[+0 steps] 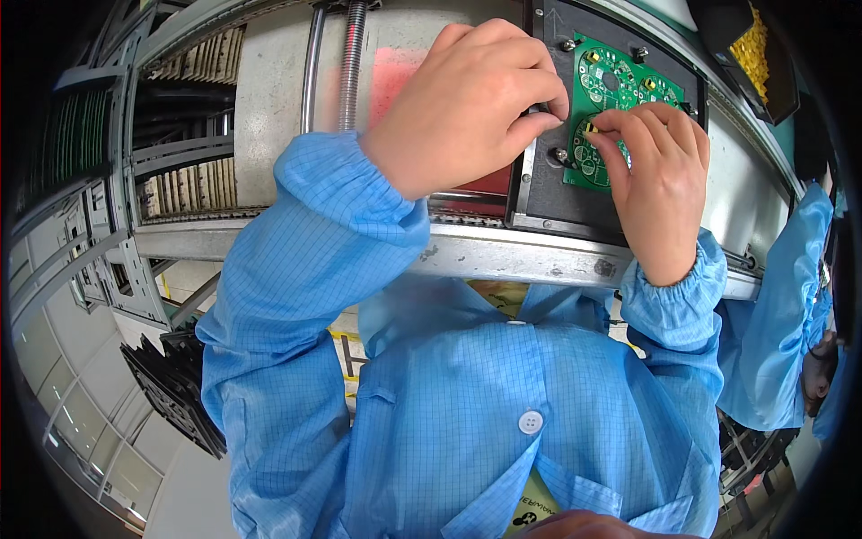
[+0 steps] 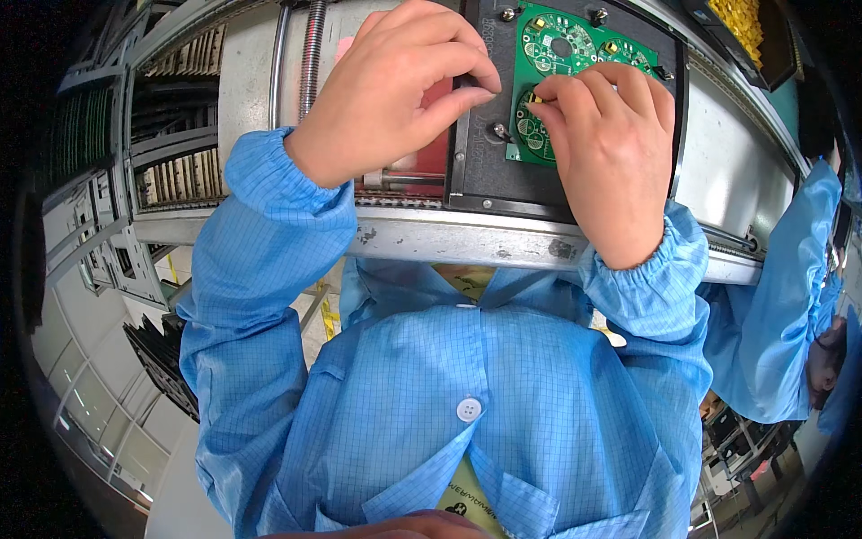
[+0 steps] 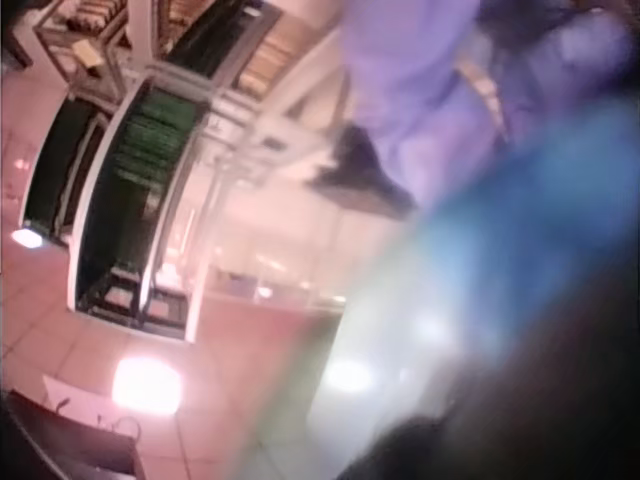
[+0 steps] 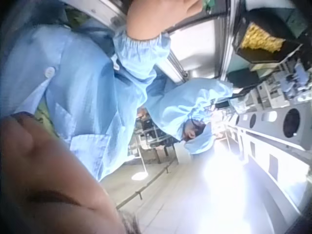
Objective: The person places a circuit board into a fixture on a track and inserts electronic components into it by hand. The person then slides the fixture along the track, retrieves another fixture, mounts a new circuit board onto it, and inserts components into the board.
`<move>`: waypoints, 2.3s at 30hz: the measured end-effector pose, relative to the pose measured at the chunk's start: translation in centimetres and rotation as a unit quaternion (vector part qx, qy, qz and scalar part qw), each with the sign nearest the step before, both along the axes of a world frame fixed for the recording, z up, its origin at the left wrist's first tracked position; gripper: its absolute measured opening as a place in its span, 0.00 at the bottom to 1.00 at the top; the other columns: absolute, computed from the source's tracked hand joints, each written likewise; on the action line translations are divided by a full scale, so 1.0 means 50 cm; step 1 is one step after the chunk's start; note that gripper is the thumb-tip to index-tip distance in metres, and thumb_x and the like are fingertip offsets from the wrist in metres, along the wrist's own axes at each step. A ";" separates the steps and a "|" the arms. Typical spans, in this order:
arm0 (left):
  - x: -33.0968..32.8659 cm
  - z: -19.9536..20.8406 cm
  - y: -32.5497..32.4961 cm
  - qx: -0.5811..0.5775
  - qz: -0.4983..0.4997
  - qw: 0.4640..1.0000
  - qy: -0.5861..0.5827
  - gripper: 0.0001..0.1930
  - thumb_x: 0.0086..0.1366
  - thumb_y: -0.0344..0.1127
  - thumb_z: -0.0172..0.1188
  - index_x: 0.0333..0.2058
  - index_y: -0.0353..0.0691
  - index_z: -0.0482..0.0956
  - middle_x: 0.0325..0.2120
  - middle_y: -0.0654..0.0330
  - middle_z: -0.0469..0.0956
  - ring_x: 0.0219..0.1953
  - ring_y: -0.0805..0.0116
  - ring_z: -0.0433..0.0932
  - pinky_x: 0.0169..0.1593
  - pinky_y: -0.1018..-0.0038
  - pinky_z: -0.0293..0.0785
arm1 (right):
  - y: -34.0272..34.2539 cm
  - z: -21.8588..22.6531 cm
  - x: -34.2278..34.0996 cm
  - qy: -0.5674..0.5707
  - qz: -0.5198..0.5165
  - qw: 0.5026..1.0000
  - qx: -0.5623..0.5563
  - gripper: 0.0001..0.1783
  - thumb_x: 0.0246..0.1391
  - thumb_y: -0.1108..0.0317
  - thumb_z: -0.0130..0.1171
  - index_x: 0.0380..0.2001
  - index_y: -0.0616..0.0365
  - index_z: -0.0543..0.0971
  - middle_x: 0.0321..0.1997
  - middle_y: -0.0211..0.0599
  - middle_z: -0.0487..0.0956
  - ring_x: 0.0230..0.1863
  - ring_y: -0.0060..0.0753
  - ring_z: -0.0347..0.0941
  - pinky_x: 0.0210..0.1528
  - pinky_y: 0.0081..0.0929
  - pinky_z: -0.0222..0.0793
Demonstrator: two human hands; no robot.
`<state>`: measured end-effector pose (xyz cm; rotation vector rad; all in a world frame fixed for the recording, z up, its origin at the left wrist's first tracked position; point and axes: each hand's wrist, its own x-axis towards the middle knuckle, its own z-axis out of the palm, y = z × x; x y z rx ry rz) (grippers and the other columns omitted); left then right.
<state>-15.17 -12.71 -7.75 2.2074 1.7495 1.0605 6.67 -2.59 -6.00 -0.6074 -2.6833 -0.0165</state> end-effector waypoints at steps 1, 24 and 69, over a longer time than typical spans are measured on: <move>0.002 0.000 0.000 0.002 -0.003 1.000 0.001 0.03 0.61 0.34 0.69 0.34 0.48 0.86 0.38 0.67 0.80 0.52 0.62 0.76 0.57 0.60 0.67 | -0.001 0.001 0.002 -0.001 0.000 1.000 -0.002 0.09 0.55 0.66 0.72 0.38 0.52 0.85 0.37 0.30 0.84 0.48 0.40 0.78 0.53 0.40 0.68; 0.014 -0.003 0.017 0.011 -0.026 0.999 0.041 0.06 0.61 0.38 0.71 0.34 0.46 0.86 0.41 0.68 0.80 0.54 0.64 0.75 0.58 0.61 0.66 | 0.017 -0.015 0.017 0.036 -0.011 0.999 -0.024 0.08 0.51 0.66 0.74 0.34 0.52 0.85 0.33 0.28 0.84 0.42 0.37 0.80 0.50 0.37 0.71; 0.297 0.215 0.204 -0.029 0.108 0.973 0.200 0.26 0.56 0.34 0.75 0.55 0.54 0.87 0.38 0.65 0.79 0.43 0.65 0.78 0.60 0.56 0.63 | 0.096 0.472 0.451 0.339 0.134 0.914 -0.178 0.14 0.46 0.61 0.73 0.40 0.40 0.86 0.41 0.22 0.86 0.32 0.29 0.74 0.26 0.25 0.64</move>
